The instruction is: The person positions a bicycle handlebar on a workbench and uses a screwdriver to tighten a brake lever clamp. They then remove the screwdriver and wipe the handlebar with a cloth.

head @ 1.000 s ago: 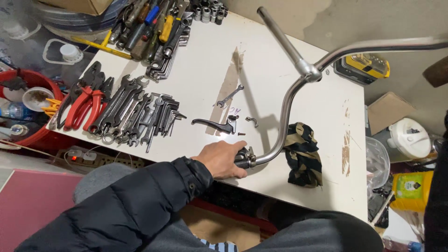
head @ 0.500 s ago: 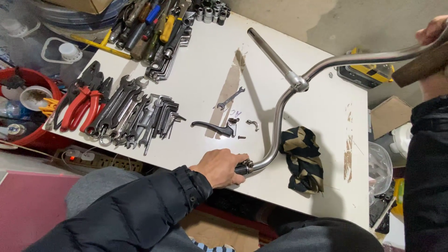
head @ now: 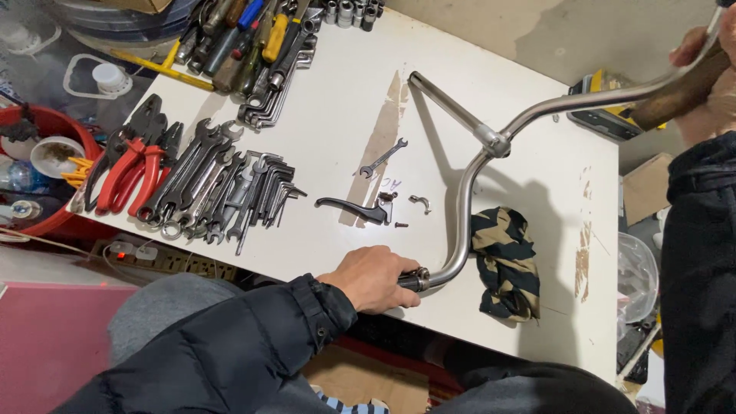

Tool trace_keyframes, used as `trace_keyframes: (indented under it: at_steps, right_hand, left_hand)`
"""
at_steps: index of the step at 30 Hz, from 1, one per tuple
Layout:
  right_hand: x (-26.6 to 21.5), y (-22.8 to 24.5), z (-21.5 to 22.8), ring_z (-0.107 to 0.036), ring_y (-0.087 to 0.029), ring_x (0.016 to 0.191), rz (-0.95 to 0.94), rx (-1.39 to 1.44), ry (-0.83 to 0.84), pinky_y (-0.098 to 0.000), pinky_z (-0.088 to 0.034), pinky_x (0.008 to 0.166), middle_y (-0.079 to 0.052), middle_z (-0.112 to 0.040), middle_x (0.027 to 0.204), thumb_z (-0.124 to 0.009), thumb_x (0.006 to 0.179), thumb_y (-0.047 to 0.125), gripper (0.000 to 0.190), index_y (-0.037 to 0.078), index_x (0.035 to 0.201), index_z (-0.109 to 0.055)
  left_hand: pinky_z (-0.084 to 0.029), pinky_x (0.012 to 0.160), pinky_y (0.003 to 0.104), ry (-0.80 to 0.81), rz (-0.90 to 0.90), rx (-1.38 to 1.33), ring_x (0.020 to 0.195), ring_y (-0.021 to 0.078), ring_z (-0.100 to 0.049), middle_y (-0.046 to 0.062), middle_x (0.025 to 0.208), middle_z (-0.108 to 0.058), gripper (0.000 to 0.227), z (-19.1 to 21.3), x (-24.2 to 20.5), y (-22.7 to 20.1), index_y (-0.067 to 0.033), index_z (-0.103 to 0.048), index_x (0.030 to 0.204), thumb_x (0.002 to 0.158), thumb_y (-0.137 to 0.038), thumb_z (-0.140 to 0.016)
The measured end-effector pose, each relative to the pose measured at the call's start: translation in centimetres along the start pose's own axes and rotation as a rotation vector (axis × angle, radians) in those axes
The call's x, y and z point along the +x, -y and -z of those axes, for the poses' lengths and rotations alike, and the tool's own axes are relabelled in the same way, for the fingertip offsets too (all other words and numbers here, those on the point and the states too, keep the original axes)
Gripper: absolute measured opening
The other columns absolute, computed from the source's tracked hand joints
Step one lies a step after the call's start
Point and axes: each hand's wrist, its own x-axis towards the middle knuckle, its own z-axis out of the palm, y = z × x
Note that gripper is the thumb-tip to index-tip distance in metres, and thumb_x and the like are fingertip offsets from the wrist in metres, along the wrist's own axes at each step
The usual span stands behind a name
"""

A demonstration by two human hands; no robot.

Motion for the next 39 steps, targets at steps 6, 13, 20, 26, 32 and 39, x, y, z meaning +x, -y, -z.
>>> trace_keyframes:
  at_steps: [6,13,20,26,32,39]
  right_hand:
    - [-1.6,0.5,-1.3,-0.062,-0.004,0.082,-0.161,0.153,-0.212,-0.0236,-0.053,0.087,0.010,-0.067,0.092,-0.077,0.086,0.067,0.045,0.025,0.096,-0.066]
    - [-4.9,-1.2,-2.0,-0.078,-0.023,0.084,-0.060,0.219,-0.451,-0.0368,-0.068,0.080,-0.009,-0.074,0.092,-0.089,0.084,0.056,0.055,0.019,0.111,-0.059]
    - [-6.0,-2.7,-2.6,-0.084,-0.017,0.084,-0.052,0.128,-0.554,-0.0346,-0.067,0.074,-0.005,-0.081,0.091,-0.080,0.082,0.066,0.057,0.021,0.105,-0.054]
    - [-6.8,-4.5,-1.9,-0.085,-0.019,0.086,-0.184,0.235,-0.640,-0.0397,-0.065,0.078,-0.003,-0.080,0.092,-0.073,0.083,0.057,0.045,0.022,0.109,-0.059]
    - [-8.1,-7.4,-0.5,-0.088,-0.021,0.089,-0.211,0.215,-0.622,-0.0480,-0.070,0.079,-0.004,-0.083,0.092,-0.076,0.077,0.063,0.055,0.023,0.112,-0.068]
    - [-9.4,-8.0,-1.1,-0.080,-0.018,0.083,-0.200,0.278,-0.611,-0.0310,-0.077,0.086,-0.009,-0.078,0.093,-0.079,0.073,0.057,0.061,0.013,0.113,-0.066]
  left_hand:
    - [-0.048,0.089,0.048,0.093,0.052,-0.007,0.111,0.0348,-0.058,0.017,0.120,-0.061,0.052,1.4,-0.1,-2.1,-0.0276,-0.062,0.133,0.087,-0.052,-0.059]
    - [-0.046,0.103,0.046,0.238,0.071,-0.023,0.132,0.0364,-0.049,0.015,0.151,-0.046,0.075,3.0,0.3,-3.3,-0.0195,-0.044,0.153,0.084,-0.046,-0.057]
    - [-0.046,0.102,0.033,0.274,0.126,-0.213,0.132,0.0258,-0.054,0.006,0.151,-0.053,0.078,4.6,0.3,-3.5,-0.0238,-0.057,0.145,0.073,-0.053,-0.063]
    - [-0.045,0.096,0.032,0.283,0.124,-0.240,0.123,0.0233,-0.058,0.003,0.142,-0.060,0.079,5.9,0.1,-3.6,-0.0246,-0.068,0.131,0.058,-0.057,-0.065]
    - [-0.043,0.095,0.026,0.272,0.194,-0.233,0.120,0.0167,-0.059,-0.002,0.135,-0.066,0.074,7.2,-0.5,-4.7,-0.0241,-0.074,0.124,0.056,-0.054,-0.067]
    - [-0.046,0.093,0.027,0.275,0.136,-0.105,0.115,0.0159,-0.063,-0.005,0.130,-0.073,0.052,6.6,0.7,-3.4,-0.0286,-0.076,0.122,0.085,-0.056,-0.051]
